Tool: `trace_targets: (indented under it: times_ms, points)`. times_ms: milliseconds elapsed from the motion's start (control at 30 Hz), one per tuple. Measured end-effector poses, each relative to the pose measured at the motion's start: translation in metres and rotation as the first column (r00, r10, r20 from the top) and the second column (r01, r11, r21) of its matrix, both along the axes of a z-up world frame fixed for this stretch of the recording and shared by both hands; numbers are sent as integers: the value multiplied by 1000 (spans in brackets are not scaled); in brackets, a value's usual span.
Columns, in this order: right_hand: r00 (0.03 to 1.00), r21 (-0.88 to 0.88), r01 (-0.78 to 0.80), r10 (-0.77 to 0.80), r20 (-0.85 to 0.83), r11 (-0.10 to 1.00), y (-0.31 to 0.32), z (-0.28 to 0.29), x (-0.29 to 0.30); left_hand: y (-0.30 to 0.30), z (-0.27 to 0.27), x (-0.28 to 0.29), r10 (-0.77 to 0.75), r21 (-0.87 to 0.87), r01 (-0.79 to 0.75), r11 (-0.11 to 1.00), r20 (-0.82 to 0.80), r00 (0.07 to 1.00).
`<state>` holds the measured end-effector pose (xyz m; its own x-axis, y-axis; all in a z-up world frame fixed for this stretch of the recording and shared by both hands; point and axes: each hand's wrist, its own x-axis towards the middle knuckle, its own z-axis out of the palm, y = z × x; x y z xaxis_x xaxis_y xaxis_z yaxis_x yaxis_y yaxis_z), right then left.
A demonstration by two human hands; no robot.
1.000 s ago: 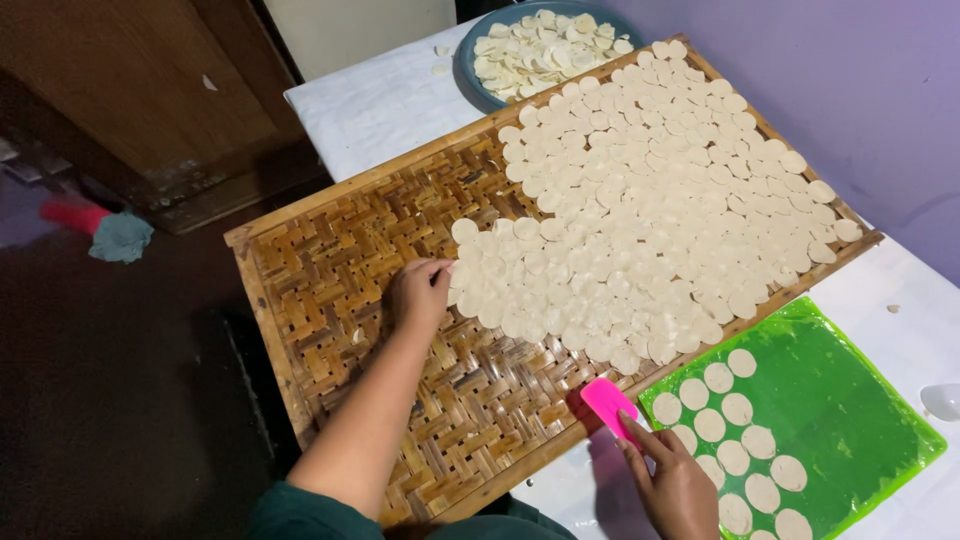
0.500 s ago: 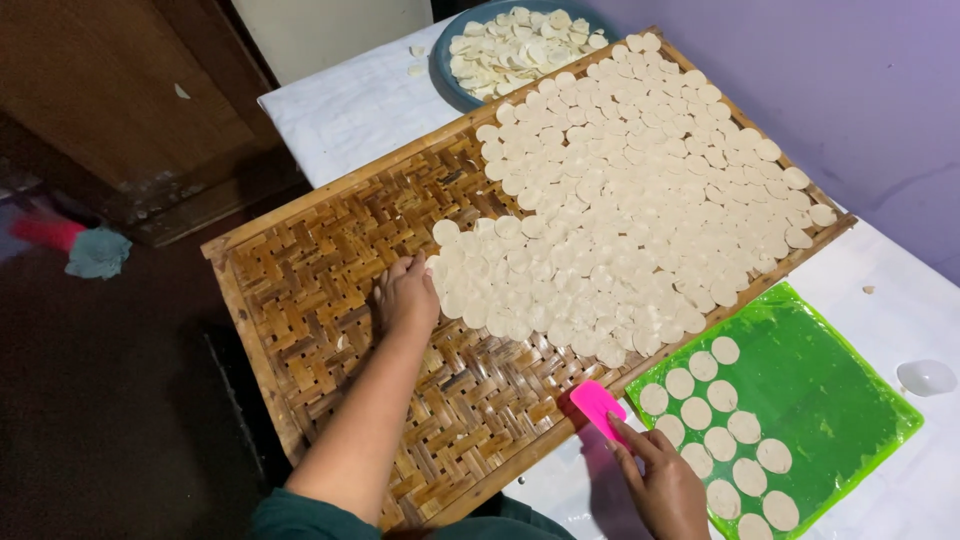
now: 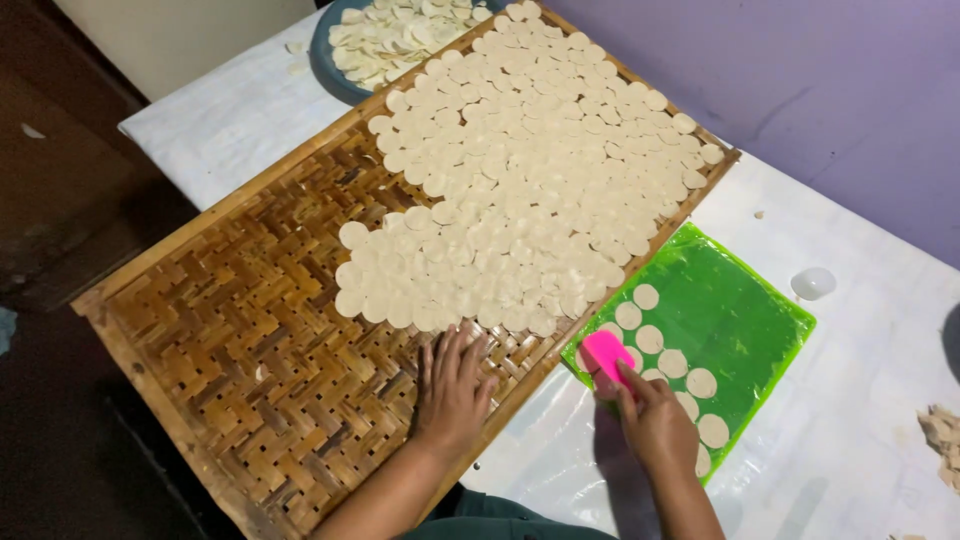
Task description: Placing small circular dough pieces onto a large woven tray for drying or further processing.
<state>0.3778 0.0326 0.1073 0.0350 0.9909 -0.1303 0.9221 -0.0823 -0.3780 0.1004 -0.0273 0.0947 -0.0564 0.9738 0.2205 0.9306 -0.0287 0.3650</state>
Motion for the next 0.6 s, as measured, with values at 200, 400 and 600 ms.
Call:
trace_targets:
  times_ms: [200, 400, 600]
  points:
    - [973, 95, 218, -223, 55, 971, 38, -12, 50, -11, -22, 17, -138, -2, 138, 990, -52, 989]
    - [957, -28, 206, -196, 216, 978, 72, -2, 56, -10, -25, 18, -141, 4, 141, 990, -62, 988]
    - [944, -31, 127, -111, 311, 991, 86, 3, 46, -10, -25, 18, -140, -5, 140, 990, -64, 988]
